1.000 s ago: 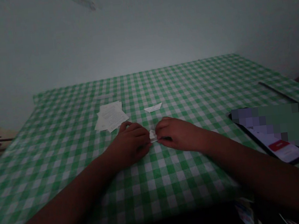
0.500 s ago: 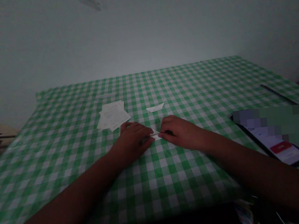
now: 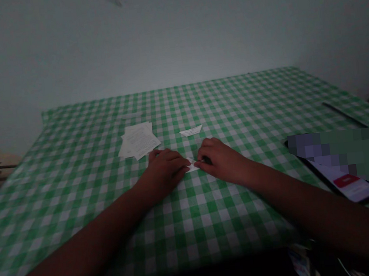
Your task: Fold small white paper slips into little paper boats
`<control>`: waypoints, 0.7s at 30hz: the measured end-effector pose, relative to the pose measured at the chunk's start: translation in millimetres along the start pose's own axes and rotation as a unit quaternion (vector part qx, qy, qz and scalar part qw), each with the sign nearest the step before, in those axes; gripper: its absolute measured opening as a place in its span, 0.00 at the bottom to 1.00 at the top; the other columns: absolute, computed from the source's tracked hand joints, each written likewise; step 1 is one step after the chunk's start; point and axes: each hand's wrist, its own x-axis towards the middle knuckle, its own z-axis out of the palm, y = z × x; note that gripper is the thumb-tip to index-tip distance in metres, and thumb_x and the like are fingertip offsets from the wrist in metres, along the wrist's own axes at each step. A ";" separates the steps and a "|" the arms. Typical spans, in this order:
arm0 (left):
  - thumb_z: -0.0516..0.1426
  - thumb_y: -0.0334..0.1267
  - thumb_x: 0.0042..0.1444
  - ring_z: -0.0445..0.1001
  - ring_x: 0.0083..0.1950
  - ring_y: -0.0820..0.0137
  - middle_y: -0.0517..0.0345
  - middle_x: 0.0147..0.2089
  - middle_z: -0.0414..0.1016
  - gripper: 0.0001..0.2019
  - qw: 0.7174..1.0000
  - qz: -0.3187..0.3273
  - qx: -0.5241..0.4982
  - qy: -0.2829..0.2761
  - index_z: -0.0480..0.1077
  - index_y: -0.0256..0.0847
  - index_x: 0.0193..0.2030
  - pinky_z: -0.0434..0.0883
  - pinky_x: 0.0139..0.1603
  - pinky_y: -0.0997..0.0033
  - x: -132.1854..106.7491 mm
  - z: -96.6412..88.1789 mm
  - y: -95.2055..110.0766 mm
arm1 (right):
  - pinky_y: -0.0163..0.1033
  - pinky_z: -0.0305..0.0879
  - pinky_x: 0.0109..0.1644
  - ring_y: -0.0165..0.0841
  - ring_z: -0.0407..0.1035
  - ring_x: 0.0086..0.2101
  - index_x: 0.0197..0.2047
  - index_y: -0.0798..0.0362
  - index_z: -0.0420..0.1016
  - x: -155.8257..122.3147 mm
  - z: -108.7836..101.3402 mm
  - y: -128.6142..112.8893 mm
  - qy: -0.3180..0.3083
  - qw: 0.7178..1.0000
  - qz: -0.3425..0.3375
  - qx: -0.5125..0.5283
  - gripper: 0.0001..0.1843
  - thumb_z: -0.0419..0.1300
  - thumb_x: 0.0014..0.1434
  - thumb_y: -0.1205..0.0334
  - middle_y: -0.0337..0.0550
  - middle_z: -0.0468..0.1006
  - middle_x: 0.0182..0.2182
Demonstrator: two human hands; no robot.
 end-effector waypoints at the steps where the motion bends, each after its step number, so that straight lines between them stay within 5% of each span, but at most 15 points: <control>1: 0.57 0.37 0.63 0.73 0.49 0.63 0.59 0.44 0.79 0.07 1.000 0.000 0.001 -0.001 0.76 0.48 0.45 0.56 0.53 0.53 0.0 0.3 -0.1 | 0.46 0.63 0.48 0.39 0.65 0.40 0.32 0.53 0.72 0.1 0.2 0.1 -0.001 1.000 0.000 -0.005 0.09 0.62 0.63 0.59 0.46 0.71 0.35; 15: 0.59 0.41 0.61 0.68 0.50 0.62 0.57 0.47 0.75 0.09 1.000 0.010 0.008 -0.020 0.76 0.47 0.47 0.57 0.52 0.55 -2.7 -4.2 3.3 | 0.45 0.63 0.48 0.39 0.65 0.41 0.35 0.54 0.70 -0.8 2.7 2.9 0.022 0.999 -0.003 -0.030 0.09 0.63 0.62 0.58 0.46 0.71 0.36; 21: 0.58 0.41 0.63 0.69 0.51 0.62 0.57 0.47 0.76 0.08 1.000 -0.021 0.016 -0.012 0.77 0.49 0.46 0.57 0.52 0.55 -0.4 -1.2 0.8 | 0.45 0.64 0.50 0.38 0.66 0.43 0.42 0.57 0.75 -0.8 -3.5 -10.5 0.014 0.993 -0.102 -0.063 0.08 0.54 0.65 0.68 0.48 0.75 0.40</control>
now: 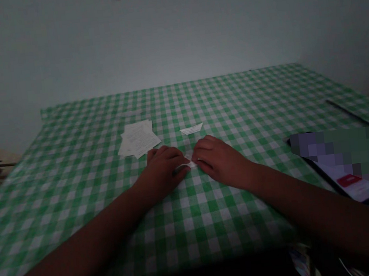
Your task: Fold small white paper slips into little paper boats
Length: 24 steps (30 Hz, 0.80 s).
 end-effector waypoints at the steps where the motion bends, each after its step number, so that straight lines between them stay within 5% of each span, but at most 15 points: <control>1: 0.57 0.41 0.63 0.69 0.51 0.62 0.57 0.47 0.76 0.08 1.000 -0.007 0.005 0.004 0.77 0.48 0.46 0.57 0.52 0.55 0.8 0.7 -0.4 | 0.45 0.65 0.51 0.38 0.66 0.43 0.43 0.57 0.76 0.4 -0.5 -2.1 -0.017 1.000 -0.013 0.001 0.10 0.53 0.66 0.70 0.48 0.76 0.40; 17: 0.57 0.39 0.63 0.70 0.54 0.61 0.57 0.50 0.78 0.07 1.000 0.012 0.026 -0.011 0.77 0.48 0.43 0.56 0.56 0.50 -2.2 -7.9 -5.2 | 0.44 0.65 0.56 0.36 0.67 0.49 0.52 0.56 0.77 -6.9 2.6 -1.1 -0.055 0.997 -0.010 0.049 0.24 0.50 0.58 0.80 0.49 0.76 0.48; 24: 0.55 0.36 0.62 0.70 0.58 0.58 0.55 0.54 0.77 0.11 0.993 0.054 0.097 -0.032 0.74 0.48 0.50 0.48 0.63 0.39 -10.0 -19.2 9.3 | 0.49 0.64 0.57 0.40 0.68 0.48 0.56 0.58 0.75 -7.1 -6.2 -13.5 -0.105 0.992 -0.018 -0.066 0.19 0.50 0.65 0.74 0.52 0.76 0.48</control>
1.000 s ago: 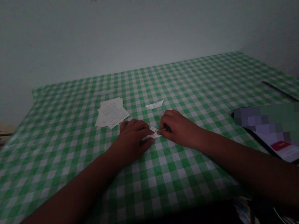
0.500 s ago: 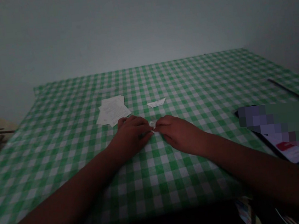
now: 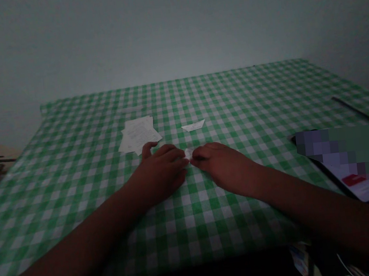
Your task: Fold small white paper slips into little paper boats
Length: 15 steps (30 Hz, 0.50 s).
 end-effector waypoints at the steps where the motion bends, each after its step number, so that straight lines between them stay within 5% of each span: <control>1: 0.55 0.37 0.62 0.70 0.58 0.58 0.54 0.55 0.77 0.12 1.000 0.006 -0.001 -0.005 0.73 0.48 0.51 0.47 0.63 0.38 -1.3 -1.7 1.4 | 0.50 0.63 0.57 0.40 0.68 0.48 0.56 0.58 0.74 -0.3 -1.0 -1.8 -0.005 1.000 0.002 -0.010 0.20 0.49 0.65 0.74 0.52 0.76 0.48; 15: 0.54 0.37 0.62 0.67 0.62 0.55 0.61 0.59 0.75 0.13 0.997 -0.049 -0.029 -0.055 0.75 0.53 0.50 0.49 0.63 0.33 -4.6 -15.2 5.0 | 0.56 0.59 0.57 0.48 0.59 0.56 0.59 0.38 0.74 -8.8 -6.3 -1.5 -0.008 0.993 0.104 -0.054 0.21 0.53 0.67 0.65 0.48 0.72 0.53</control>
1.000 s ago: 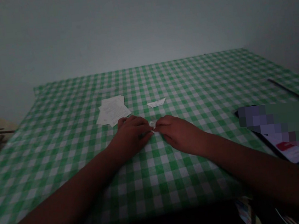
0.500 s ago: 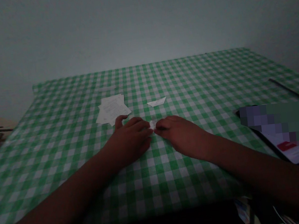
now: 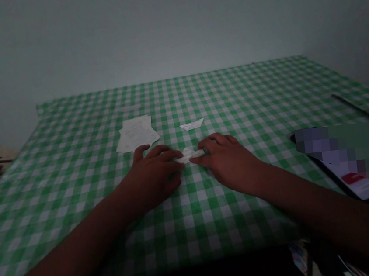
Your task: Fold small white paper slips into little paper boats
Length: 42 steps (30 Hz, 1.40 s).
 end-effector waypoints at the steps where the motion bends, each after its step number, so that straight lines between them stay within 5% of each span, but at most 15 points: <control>1: 0.54 0.38 0.62 0.67 0.62 0.55 0.62 0.59 0.75 0.12 1.000 -0.003 -0.006 0.000 0.76 0.53 0.48 0.49 0.63 0.33 -0.4 0.3 -0.7 | 0.56 0.59 0.56 0.49 0.59 0.56 0.58 0.38 0.74 0.1 -0.4 -0.1 -0.001 1.000 0.003 -0.001 0.21 0.53 0.67 0.65 0.48 0.72 0.53; 8: 0.55 0.40 0.62 0.68 0.62 0.55 0.63 0.59 0.75 0.09 0.998 -0.019 -0.063 -0.002 0.78 0.52 0.41 0.54 0.63 0.38 0.7 3.7 -8.8 | 0.55 0.62 0.50 0.52 0.60 0.55 0.55 0.37 0.77 -3.0 -4.7 13.3 -0.009 1.000 0.025 -0.004 0.20 0.54 0.66 0.66 0.51 0.73 0.54; 18: 0.56 0.42 0.63 0.72 0.60 0.59 0.58 0.58 0.76 0.09 0.989 -0.047 -0.137 -0.015 0.78 0.48 0.44 0.61 0.62 0.45 6.2 2.3 -17.8 | 0.57 0.63 0.48 0.52 0.63 0.53 0.51 0.40 0.80 -5.5 -16.1 23.9 -0.035 0.999 0.037 -0.001 0.20 0.53 0.64 0.69 0.52 0.74 0.54; 26: 0.53 0.38 0.64 0.69 0.62 0.52 0.58 0.60 0.75 0.12 1.000 0.009 -0.018 -0.017 0.76 0.52 0.50 0.44 0.64 0.28 -2.1 -0.1 -11.0 | 0.55 0.63 0.47 0.50 0.63 0.51 0.51 0.41 0.80 -4.5 -16.7 24.0 -0.040 0.999 0.033 -0.008 0.20 0.52 0.64 0.69 0.52 0.74 0.52; 33: 0.56 0.40 0.62 0.65 0.66 0.52 0.62 0.64 0.72 0.12 0.998 0.005 -0.011 -0.057 0.76 0.57 0.48 0.44 0.66 0.31 -6.3 -3.5 -24.4 | 0.52 0.63 0.46 0.50 0.64 0.50 0.51 0.39 0.80 -5.0 -15.0 25.7 -0.030 0.999 0.030 -0.003 0.21 0.55 0.62 0.71 0.51 0.74 0.52; 42: 0.58 0.42 0.61 0.71 0.59 0.57 0.58 0.55 0.78 0.07 0.999 0.012 -0.037 -0.008 0.77 0.47 0.38 0.54 0.64 0.42 2.8 0.5 -27.1 | 0.51 0.62 0.47 0.46 0.65 0.47 0.44 0.47 0.81 1.6 -10.6 20.9 -0.002 0.999 0.028 0.039 0.11 0.57 0.65 0.60 0.49 0.76 0.45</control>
